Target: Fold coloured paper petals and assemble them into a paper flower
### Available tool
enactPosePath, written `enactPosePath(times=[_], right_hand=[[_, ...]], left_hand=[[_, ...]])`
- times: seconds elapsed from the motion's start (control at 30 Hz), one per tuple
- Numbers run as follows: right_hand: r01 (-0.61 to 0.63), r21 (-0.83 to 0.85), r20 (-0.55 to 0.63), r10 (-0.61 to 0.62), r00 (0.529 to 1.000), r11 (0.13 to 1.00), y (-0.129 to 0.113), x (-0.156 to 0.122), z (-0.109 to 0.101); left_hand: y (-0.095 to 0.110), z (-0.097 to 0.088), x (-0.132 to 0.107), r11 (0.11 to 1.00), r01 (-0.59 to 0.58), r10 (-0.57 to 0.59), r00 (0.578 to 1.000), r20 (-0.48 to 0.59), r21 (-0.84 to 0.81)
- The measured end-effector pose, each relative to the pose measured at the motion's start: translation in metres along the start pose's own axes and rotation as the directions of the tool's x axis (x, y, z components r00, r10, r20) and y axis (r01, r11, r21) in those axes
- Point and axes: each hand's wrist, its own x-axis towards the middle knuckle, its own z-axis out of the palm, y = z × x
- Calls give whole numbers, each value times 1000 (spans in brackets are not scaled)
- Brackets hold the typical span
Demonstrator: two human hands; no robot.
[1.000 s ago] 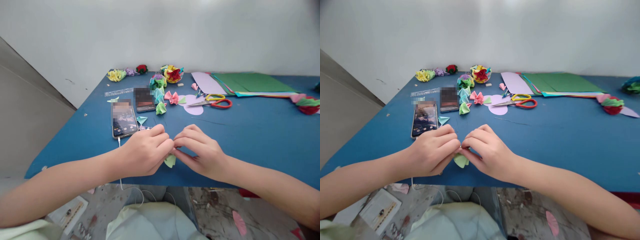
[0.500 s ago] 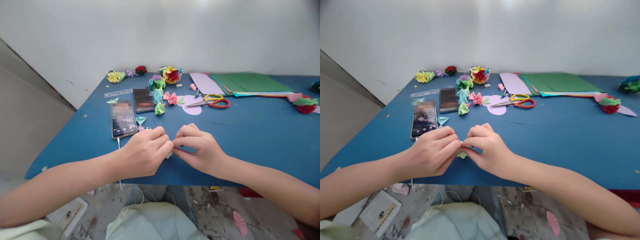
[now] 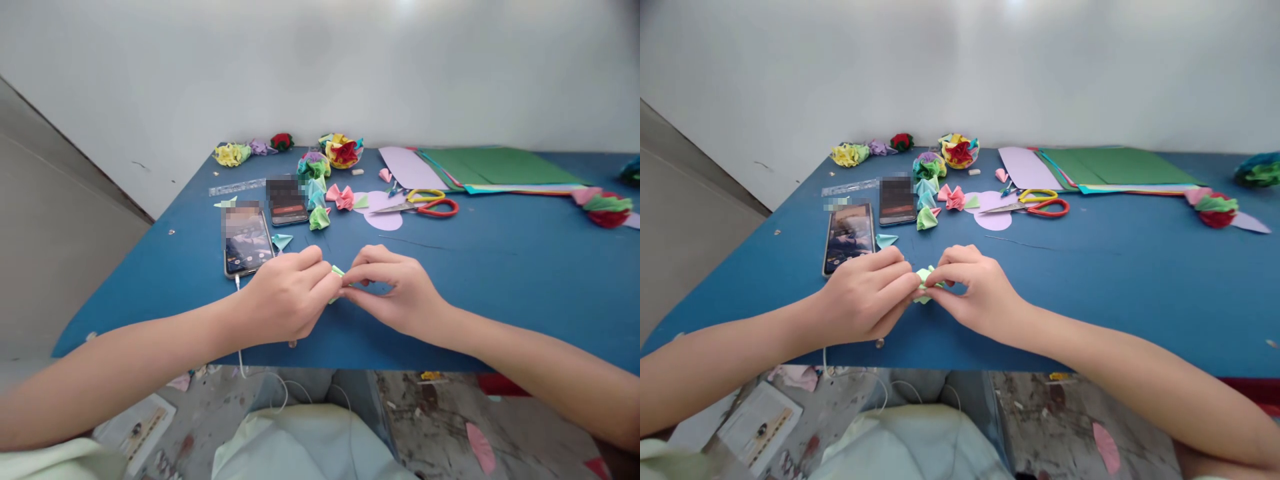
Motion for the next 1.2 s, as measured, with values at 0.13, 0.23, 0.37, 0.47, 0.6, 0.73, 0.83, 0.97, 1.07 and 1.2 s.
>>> enactPosePath(times=[0.13, 0.23, 0.37, 0.47, 0.6, 0.73, 0.83, 0.97, 1.07, 1.2], right_hand=[[60, -29, -45, -62, 997, 998, -1, -1, 3], [88, -49, -62, -91, 994, 995, -1, -2, 5], [111, -87, -67, -117, 991, 990, -1, -2, 4], [134, -107, -63, -141, 988, 985, 0, -2, 4], [178, -85, -90, -185, 979, 980, 4, 0, 2], [225, -54, -207, -231, 951, 973, 3, 4, -3], [253, -54, -298, -257, 919, 966, 0, 6, -7], [285, -69, -341, -291, 894, 956, 1, 6, -7], [301, -114, -257, -321, 912, 947, 8, 5, -4], [283, -142, -125, -301, 945, 949, 16, 5, -2]], left_hand=[[0, 1, 0, 997, -49, 50, 998, -25, 58], [0, 2, -2, 992, -74, 80, 995, -65, 99], [1, 4, -3, 993, -76, 88, 988, -126, 95], [1, 4, -3, 996, -65, 72, 990, -120, 64], [3, -2, -4, 979, 25, -57, 987, -150, -204], [-1, -5, -4, 601, 315, -575, 809, -123, -735], [-6, 1, -1, 60, 256, -727, 674, 133, -965], [-7, 10, 4, -515, 291, -283, 830, 480, -807], [-7, 11, 4, -595, 236, -259, 848, 462, -768], [-13, 7, 3, -530, 257, -367, 790, 491, -808]])
